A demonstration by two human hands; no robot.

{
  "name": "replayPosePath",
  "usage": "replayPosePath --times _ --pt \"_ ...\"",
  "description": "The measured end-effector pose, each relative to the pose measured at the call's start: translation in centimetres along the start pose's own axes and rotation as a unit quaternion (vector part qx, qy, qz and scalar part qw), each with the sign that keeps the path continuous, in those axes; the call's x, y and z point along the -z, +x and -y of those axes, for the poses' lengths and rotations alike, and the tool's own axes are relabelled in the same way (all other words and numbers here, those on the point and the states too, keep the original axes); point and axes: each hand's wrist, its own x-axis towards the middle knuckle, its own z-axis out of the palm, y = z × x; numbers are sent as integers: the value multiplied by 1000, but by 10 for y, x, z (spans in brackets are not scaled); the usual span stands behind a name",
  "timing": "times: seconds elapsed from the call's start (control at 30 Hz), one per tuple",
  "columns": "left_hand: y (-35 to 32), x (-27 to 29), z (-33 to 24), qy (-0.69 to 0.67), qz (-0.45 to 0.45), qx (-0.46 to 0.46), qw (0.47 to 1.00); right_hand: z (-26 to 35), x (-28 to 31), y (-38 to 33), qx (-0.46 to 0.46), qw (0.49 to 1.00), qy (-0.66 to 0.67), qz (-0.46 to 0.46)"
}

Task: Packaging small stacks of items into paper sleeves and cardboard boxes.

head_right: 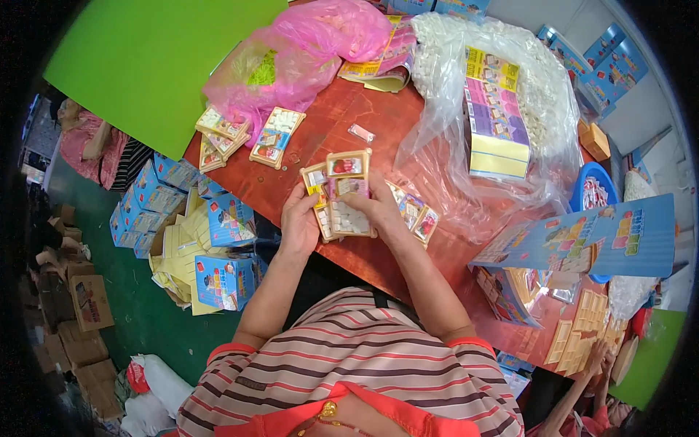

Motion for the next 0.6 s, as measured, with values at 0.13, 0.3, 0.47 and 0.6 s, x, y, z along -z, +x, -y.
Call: replayPosePath --times 0.13,0.3,0.47,0.6 --pt "-8 -10 0 -12 9 20 1000 -2 -6 -6 57 992 -103 47" --pt "-22 -24 -4 -59 28 30 997 -10 5 -6 108 966 -231 51" --pt "-30 -20 4 38 19 12 999 3 -7 -20 103 940 -318 63" --pt "-30 -8 2 12 22 15 1000 20 12 -31 179 888 -422 32"
